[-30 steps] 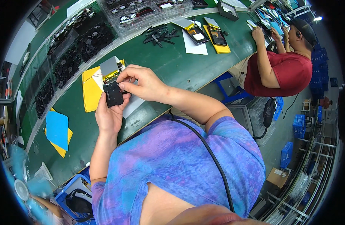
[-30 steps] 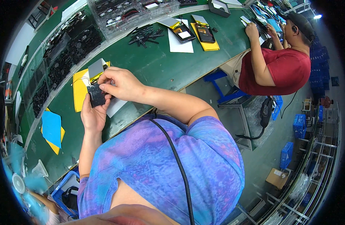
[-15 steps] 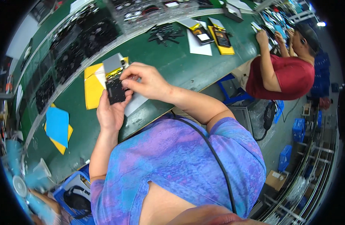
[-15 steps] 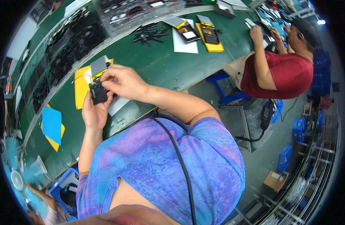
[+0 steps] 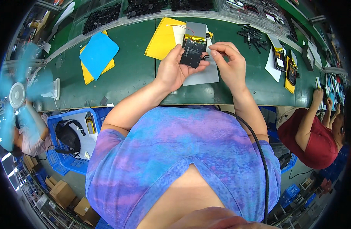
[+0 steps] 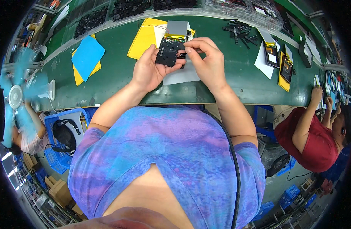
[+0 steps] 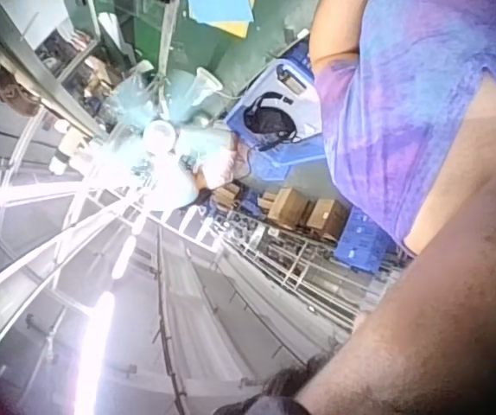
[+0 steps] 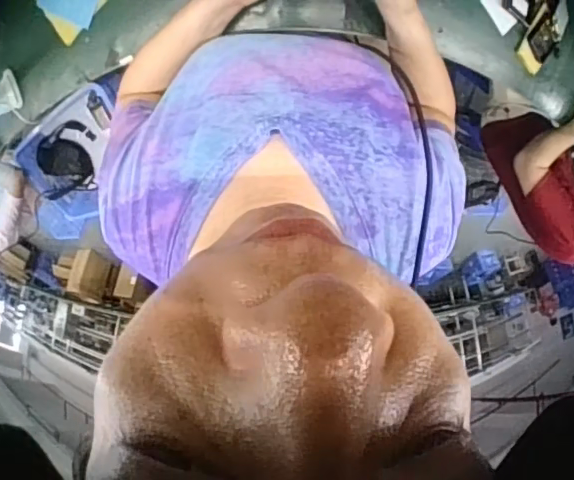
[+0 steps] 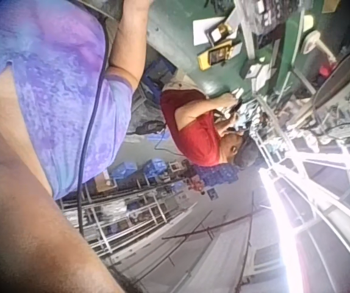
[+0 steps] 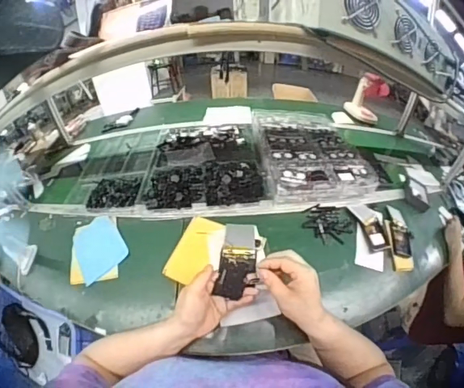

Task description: Assemble internal components including the battery and circuit board into a handheld gaming device.

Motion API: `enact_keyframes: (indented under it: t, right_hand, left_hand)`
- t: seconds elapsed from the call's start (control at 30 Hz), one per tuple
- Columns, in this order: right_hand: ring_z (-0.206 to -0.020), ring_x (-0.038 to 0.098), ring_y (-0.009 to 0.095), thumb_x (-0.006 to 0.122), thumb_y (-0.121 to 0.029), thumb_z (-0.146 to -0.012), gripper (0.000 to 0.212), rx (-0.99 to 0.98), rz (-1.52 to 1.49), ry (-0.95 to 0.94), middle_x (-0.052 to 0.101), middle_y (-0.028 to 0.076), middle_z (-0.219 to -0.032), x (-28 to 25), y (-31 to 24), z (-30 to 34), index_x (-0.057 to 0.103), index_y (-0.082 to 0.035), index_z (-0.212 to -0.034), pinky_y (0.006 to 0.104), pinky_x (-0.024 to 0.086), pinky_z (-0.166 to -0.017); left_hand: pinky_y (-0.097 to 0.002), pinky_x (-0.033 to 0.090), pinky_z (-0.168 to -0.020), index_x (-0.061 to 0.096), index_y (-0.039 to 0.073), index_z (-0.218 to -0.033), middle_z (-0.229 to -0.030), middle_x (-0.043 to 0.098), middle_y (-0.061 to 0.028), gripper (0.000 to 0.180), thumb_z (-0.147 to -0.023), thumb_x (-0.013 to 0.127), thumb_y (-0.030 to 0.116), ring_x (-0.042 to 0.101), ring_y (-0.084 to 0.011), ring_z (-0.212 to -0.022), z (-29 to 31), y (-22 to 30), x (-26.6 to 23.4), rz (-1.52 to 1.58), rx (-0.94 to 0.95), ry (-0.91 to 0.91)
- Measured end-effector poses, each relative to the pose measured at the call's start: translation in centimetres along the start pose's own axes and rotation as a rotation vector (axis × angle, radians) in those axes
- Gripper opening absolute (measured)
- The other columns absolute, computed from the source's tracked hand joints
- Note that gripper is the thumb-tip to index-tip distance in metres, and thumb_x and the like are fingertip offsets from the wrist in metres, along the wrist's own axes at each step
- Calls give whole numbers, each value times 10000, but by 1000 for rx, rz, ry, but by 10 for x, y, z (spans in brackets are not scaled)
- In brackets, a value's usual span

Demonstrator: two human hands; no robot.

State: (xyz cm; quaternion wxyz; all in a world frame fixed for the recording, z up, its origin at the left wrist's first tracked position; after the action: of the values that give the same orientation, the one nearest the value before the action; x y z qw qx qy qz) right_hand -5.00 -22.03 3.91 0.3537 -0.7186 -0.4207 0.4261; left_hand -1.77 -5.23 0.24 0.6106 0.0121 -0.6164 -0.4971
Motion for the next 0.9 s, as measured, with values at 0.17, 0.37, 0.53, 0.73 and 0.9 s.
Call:
enact_keyframes:
  t: [0.17,0.37,0.53,0.73,0.9]
  right_hand:
    - [-867,674,165,702,-23,-877,126,-93,110,-6,690,91,-1005,3,-4,0,739,-20,-998,279,545,-754]
    - [-845,697,157,730,-28,-861,204,48,77,-66,716,80,-964,7,-4,0,713,-21,-1064,286,558,-754]
    - [-781,713,177,732,-3,-838,215,0,212,-50,723,87,-924,3,-9,3,699,-14,-1050,284,566,-724]
    - [-775,712,192,743,-14,-826,243,-43,275,-21,716,100,-911,1,-19,3,691,-17,-1063,299,568,-708]
    - [-753,702,195,738,-2,-816,253,117,80,-112,708,91,-883,7,-5,7,685,-21,-1062,312,560,-693]
  left_hand:
    - [-450,576,-921,457,-51,-1352,-1226,624,-240,575,-1091,198,390,677,-373,-1057,3,1,1,1,-6,-21]
    - [-442,580,-920,474,-72,-1319,-1217,625,-233,512,-1082,228,310,679,-362,-1054,1,-1,-2,3,14,-26]
    - [-433,583,-919,486,-95,-1276,-1201,629,-226,391,-1050,319,177,683,-341,-1049,2,-3,-1,-49,35,-27]
    - [-423,590,-906,488,-83,-1267,-1187,629,-209,334,-1034,361,119,690,-302,-1017,3,-4,-5,-95,43,9]
    - [-366,604,-854,484,-56,-1292,-1141,641,-174,317,-1044,405,124,689,-219,-954,5,-5,-2,-101,61,16]
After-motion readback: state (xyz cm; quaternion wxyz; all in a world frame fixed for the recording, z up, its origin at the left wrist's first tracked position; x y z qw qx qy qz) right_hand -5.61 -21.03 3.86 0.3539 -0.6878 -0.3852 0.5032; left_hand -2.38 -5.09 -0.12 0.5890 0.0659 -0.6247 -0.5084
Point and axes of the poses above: each hand's wrist, its own z-axis away from the middle knuckle, its own x-axis out of the palm, y = z × x, the point moved 4 cm from there along -z, towards the middle knuckle
